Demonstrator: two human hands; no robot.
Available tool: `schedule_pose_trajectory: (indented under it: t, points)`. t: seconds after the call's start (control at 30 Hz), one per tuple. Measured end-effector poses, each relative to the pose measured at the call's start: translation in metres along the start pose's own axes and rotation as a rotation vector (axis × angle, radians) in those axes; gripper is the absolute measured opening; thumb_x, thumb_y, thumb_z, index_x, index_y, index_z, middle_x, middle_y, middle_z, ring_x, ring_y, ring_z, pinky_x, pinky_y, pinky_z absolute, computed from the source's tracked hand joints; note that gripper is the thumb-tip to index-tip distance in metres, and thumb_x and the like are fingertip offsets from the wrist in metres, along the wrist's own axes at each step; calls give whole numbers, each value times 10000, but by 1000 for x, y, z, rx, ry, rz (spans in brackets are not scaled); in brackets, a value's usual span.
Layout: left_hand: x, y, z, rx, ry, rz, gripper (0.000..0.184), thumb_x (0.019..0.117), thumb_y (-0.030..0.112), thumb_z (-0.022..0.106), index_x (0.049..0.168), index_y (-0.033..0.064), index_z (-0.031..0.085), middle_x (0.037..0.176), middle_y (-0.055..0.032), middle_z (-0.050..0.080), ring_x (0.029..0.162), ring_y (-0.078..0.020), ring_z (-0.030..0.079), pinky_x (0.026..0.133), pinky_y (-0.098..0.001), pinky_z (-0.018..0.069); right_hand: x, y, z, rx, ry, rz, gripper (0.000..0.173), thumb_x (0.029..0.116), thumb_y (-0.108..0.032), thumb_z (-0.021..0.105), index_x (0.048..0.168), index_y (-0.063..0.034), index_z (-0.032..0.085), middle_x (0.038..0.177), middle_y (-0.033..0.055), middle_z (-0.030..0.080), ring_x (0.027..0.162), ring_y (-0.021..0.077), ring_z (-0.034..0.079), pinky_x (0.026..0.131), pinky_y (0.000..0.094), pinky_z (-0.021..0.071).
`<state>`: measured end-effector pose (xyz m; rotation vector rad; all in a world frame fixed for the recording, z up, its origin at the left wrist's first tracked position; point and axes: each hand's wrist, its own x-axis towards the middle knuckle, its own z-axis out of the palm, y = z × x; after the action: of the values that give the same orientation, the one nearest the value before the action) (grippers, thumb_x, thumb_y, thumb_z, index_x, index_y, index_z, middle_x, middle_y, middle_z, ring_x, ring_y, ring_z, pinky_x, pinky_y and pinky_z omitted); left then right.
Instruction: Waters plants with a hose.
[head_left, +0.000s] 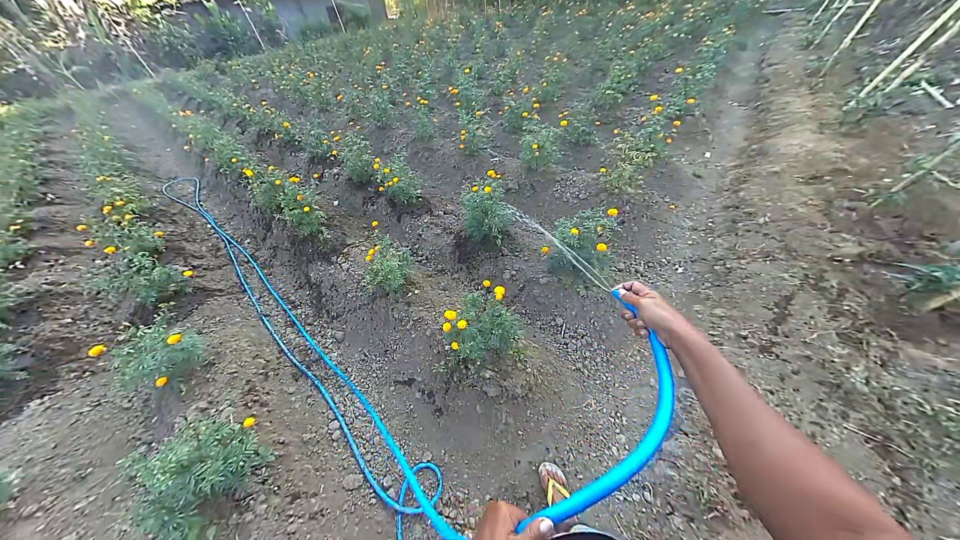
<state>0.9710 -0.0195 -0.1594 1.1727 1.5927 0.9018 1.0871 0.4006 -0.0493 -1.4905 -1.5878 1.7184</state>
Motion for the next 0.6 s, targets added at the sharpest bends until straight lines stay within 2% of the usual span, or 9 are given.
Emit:
schedule_pose_trajectory:
  t: [0.37,0.47,0.6]
  points:
    - [93,32,21,139,-3,-103,632,1011,524,516,608,38,542,537,-24,448,520,-175,467,544,-430,406,92,15,-68,2,-64,48,213,1135,-257,391,1269,-133,499,693,-24,397,429,49,336,390,196,312]
    - [112,46,30,196,-26,-138,655,1000,567,495,633,28,565,568,-55,491,563,-224,515,579,-483,433,107,18,-91,18,-60,59,216,1133,-259,392,1276,-135,496,679,-28,391,427,52,333,390,199,311]
    - [130,59,38,214,-34,-140,651,1009,557,484,632,31,555,569,-55,483,563,-221,508,577,-473,425,120,28,-114,28,-53,95,199,1138,-248,370,1248,-130,487,693,-21,388,432,51,326,391,195,301]
